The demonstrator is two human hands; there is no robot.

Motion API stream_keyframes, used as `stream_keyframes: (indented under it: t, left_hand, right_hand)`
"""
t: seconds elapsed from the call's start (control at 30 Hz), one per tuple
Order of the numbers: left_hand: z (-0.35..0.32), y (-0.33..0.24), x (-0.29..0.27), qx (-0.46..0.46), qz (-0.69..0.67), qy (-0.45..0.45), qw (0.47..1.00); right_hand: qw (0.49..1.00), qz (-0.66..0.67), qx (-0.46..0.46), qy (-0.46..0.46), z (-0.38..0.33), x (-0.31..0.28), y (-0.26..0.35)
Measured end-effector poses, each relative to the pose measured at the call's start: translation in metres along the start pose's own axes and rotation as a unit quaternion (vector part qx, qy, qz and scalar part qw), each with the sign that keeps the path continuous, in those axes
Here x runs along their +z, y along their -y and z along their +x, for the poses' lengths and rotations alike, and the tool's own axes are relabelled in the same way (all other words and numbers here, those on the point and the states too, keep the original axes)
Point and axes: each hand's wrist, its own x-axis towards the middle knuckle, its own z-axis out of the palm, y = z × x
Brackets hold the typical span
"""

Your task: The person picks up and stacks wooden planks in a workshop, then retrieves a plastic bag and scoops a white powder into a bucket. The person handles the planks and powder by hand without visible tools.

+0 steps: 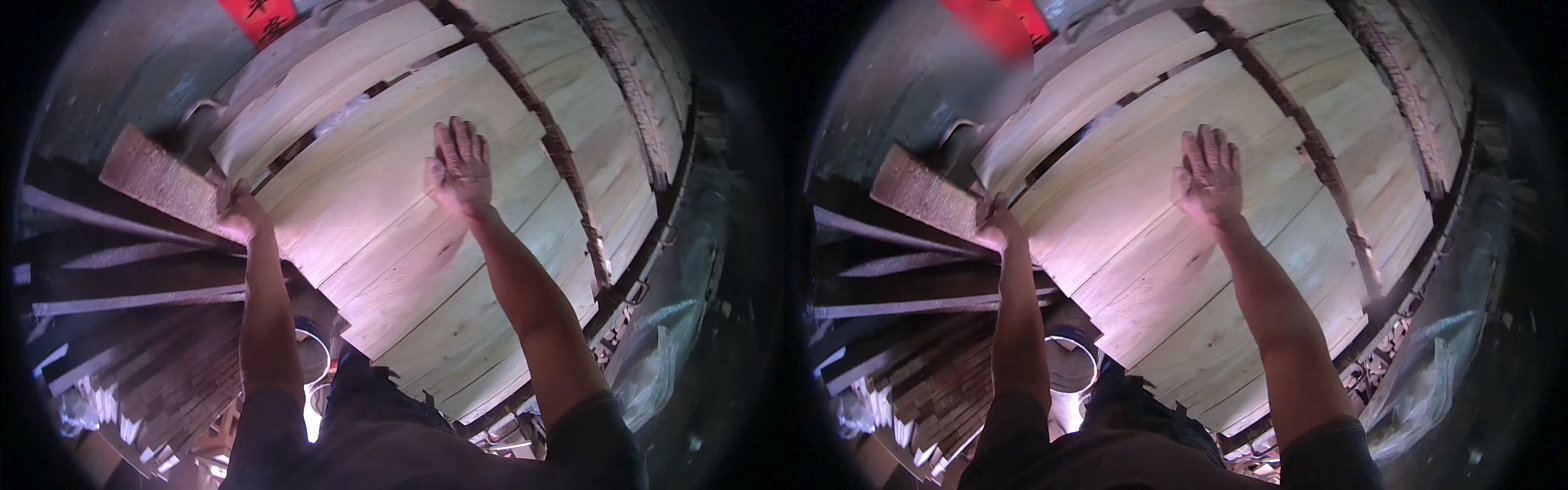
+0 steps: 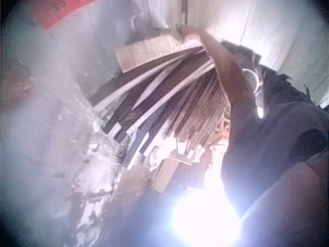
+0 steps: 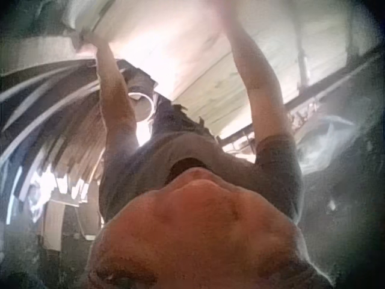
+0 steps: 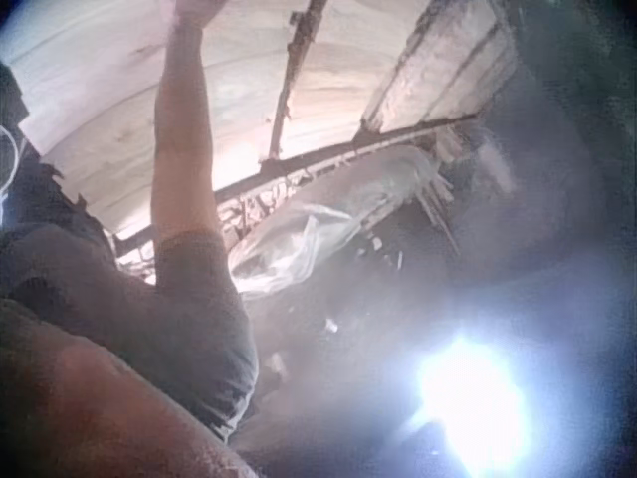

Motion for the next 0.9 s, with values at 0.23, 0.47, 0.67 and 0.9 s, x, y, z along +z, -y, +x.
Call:
stream_keyframes:
  t: [0.23,0.47,0.67,0.9]
  left_hand:
    - [0.006,0.026,-0.035,-0.009,0.13,-0.015,0.991]
    - [-0.073,0.013,-0.091,-0.046,0.2,0.114,0.972]
    - [-0.184,-0.016,-0.12,-0.134,0.452,0.211,0.856]
    - [-0.229,-0.012,-0.174,-0.35,0.19,0.263,0.879]
  right_hand:
    - [0.988,0.099,0.102,0.062,-0.027,-0.03,0.033]
    - [0.928,0.051,0.366,0.046,-0.268,-0.135,0.029]
    - [0.788,-0.127,0.602,0.007,-0.497,-0.213,-0.006]
    - [0.578,0.159,0.795,-0.09,-0.533,-0.237,-0.004]
